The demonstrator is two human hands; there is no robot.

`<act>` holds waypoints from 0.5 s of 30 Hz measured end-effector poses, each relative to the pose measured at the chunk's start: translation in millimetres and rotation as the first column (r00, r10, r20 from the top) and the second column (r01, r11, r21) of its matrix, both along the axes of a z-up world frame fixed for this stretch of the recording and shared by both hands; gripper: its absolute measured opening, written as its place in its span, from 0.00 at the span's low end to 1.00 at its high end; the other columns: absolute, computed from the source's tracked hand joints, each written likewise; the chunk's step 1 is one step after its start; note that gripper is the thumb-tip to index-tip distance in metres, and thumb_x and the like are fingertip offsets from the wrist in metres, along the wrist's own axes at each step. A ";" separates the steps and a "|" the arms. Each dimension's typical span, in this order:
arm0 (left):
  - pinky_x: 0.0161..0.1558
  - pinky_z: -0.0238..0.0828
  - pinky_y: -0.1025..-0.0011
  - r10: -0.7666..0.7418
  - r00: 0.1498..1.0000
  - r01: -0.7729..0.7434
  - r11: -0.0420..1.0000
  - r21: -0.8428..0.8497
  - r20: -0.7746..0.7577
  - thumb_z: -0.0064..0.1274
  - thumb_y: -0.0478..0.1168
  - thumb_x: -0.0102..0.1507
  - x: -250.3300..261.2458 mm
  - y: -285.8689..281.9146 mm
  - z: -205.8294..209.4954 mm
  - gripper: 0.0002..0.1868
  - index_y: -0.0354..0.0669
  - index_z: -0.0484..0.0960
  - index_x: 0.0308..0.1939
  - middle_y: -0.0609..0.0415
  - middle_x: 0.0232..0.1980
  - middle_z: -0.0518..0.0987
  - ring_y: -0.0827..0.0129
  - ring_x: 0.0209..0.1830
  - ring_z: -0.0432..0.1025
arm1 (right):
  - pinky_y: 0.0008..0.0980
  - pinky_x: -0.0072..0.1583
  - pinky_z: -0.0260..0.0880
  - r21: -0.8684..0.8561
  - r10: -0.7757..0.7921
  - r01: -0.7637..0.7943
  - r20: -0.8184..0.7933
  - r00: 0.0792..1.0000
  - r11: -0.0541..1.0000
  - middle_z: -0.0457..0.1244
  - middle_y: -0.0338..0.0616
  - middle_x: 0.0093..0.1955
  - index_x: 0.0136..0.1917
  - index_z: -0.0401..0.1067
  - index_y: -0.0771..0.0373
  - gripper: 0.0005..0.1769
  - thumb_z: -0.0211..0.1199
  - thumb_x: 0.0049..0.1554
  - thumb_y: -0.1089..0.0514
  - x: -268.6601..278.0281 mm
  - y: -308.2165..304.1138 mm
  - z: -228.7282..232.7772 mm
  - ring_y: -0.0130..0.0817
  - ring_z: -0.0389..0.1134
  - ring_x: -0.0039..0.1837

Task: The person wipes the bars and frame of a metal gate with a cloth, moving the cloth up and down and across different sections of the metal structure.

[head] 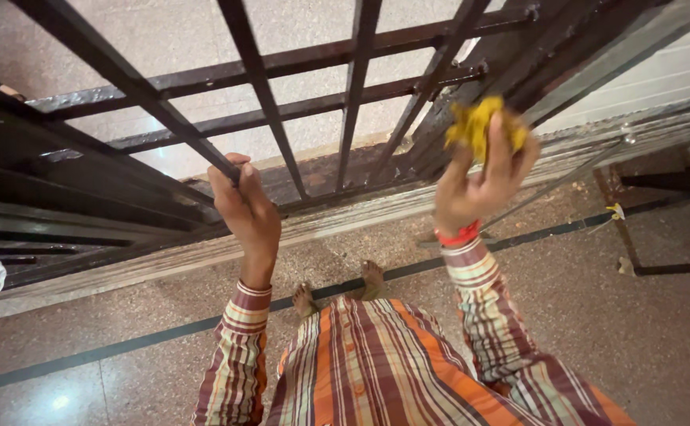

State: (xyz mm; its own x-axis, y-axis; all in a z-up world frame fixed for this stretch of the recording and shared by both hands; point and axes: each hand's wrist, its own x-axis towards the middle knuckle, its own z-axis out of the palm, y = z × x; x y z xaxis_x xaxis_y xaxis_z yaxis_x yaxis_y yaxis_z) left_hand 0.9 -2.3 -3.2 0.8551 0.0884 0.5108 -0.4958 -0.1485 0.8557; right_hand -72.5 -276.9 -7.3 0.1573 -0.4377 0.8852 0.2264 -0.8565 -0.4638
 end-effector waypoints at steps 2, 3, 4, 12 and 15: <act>0.33 0.52 0.75 -0.014 1.000 0.014 1.000 -0.026 -0.012 0.41 0.32 0.75 -0.6 -0.2 -1.5 0.03 0.35 0.69 0.50 0.61 0.33 0.63 0.79 0.30 0.56 | 0.38 0.66 0.76 -0.005 0.115 -0.117 -0.097 0.989 0.993 0.57 0.46 0.71 0.71 0.71 0.57 0.20 0.62 0.66 0.65 -2.5 -6.3 20.1 0.42 0.66 0.71; 0.33 0.51 0.75 -0.023 1.000 0.023 0.999 -0.036 -0.013 0.41 0.32 0.76 -0.7 -0.7 -2.4 0.03 0.35 0.68 0.50 0.62 0.33 0.63 0.80 0.30 0.56 | 0.37 0.67 0.75 -0.003 0.174 -0.176 -0.145 0.974 0.984 0.56 0.47 0.73 0.72 0.71 0.56 0.19 0.61 0.68 0.66 -3.5 -8.7 23.9 0.41 0.65 0.72; 0.33 0.51 0.76 -0.032 0.999 0.031 0.998 -0.046 -0.014 0.40 0.32 0.76 -0.7 -0.6 -3.1 0.03 0.35 0.68 0.50 0.62 0.33 0.63 0.80 0.30 0.57 | 0.37 0.68 0.76 -0.005 0.156 -0.159 -0.142 0.977 0.987 0.57 0.46 0.73 0.70 0.72 0.55 0.19 0.62 0.67 0.67 -3.2 -7.2 21.3 0.42 0.64 0.73; 0.31 0.50 0.76 -0.019 1.000 0.019 0.999 -0.029 0.012 0.41 0.33 0.76 0.5 0.1 -1.4 0.03 0.36 0.69 0.49 0.62 0.32 0.63 0.80 0.29 0.55 | 0.39 0.70 0.75 0.173 0.170 -0.110 -0.382 0.909 0.979 0.61 0.47 0.71 0.65 0.75 0.48 0.26 0.64 0.57 0.70 -21.5 18.1 -102.4 0.47 0.63 0.73; 0.32 0.51 0.76 -0.021 1.000 0.021 0.999 -0.027 0.005 0.40 0.33 0.76 -1.6 0.2 2.1 0.03 0.36 0.69 0.49 0.62 0.33 0.64 0.80 0.29 0.56 | 0.38 0.65 0.76 0.343 0.224 -0.027 -0.548 0.806 0.939 0.63 0.48 0.69 0.63 0.77 0.47 0.26 0.65 0.55 0.70 -34.4 28.0 -158.7 0.48 0.67 0.68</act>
